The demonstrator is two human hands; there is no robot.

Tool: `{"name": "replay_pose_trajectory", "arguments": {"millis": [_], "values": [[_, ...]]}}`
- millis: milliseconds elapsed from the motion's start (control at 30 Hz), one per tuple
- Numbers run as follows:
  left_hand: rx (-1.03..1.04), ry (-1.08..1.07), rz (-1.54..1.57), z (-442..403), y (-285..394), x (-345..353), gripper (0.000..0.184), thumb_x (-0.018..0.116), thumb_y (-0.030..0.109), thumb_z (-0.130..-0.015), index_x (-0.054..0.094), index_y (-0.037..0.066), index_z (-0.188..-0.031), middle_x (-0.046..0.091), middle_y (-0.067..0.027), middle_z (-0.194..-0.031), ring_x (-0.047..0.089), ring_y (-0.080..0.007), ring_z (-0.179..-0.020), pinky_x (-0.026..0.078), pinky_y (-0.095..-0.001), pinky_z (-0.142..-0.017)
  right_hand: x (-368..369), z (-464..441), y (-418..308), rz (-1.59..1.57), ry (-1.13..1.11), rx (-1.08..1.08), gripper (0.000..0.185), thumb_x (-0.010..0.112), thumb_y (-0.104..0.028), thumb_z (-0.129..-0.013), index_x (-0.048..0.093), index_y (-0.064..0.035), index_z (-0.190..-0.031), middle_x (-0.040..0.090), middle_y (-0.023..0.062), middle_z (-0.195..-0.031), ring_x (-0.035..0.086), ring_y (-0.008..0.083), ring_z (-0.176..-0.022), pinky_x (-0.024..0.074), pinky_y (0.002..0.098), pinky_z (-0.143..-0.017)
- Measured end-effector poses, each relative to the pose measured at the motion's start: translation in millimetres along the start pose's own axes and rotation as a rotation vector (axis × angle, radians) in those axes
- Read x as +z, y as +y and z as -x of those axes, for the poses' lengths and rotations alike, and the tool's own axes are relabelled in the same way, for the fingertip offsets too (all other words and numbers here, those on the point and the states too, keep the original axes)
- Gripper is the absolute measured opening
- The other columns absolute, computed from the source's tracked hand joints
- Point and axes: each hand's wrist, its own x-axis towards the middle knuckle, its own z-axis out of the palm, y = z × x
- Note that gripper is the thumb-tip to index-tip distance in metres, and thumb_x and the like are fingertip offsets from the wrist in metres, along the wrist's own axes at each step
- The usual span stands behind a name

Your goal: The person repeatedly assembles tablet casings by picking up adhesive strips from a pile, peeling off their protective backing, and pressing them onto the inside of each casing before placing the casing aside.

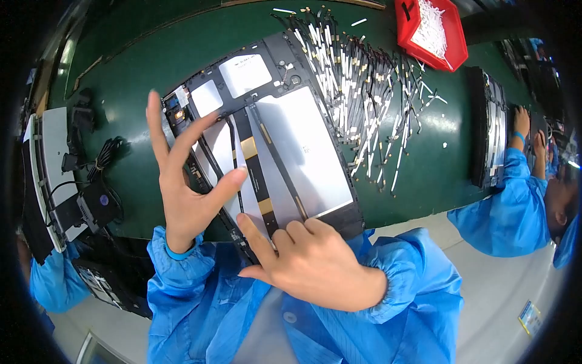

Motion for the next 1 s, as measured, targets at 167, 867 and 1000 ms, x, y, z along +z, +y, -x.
{"name": "replay_pose_trajectory", "arguments": {"millis": [167,867,1000], "values": [[-0.057,0.053,0.356,6,-3,16,0.060,0.070,0.009,-0.072,0.048,0.009,-0.129,-0.002,-0.0206,-0.149,0.035,-0.0282,-0.128,0.035,-0.0348,-0.101,19,13,-12,0.214,-0.018,-0.063,0.062,0.059,-0.044,-0.079,0.057,0.0034,-0.119,0.035,-0.0027,-0.050,0.037,0.0110,-0.047,0.0273,0.0245,-0.044],[-0.230,0.088,0.107,118,36,33,0.073,0.060,0.019,-0.085,0.020,0.000,-0.142,0.015,-0.0192,-0.148,0.015,-0.0302,-0.138,0.012,-0.0380,-0.110,2,42,73,-0.553,0.318,0.401,0.065,0.075,-0.014,-0.070,0.048,0.0070,-0.125,0.050,0.0060,-0.049,0.044,0.0056,-0.045,0.0354,0.0213,-0.043],[-0.354,0.197,0.757,99,66,9,0.082,0.066,0.022,-0.081,0.017,-0.004,-0.142,0.022,-0.0153,-0.147,0.023,-0.0245,-0.135,0.015,-0.0338,-0.110,-11,52,74,-0.898,0.300,0.337,0.069,0.074,-0.014,-0.070,0.043,0.0070,-0.128,0.038,-0.0028,-0.052,0.033,0.0011,-0.051,0.0264,0.0157,-0.046]]}}
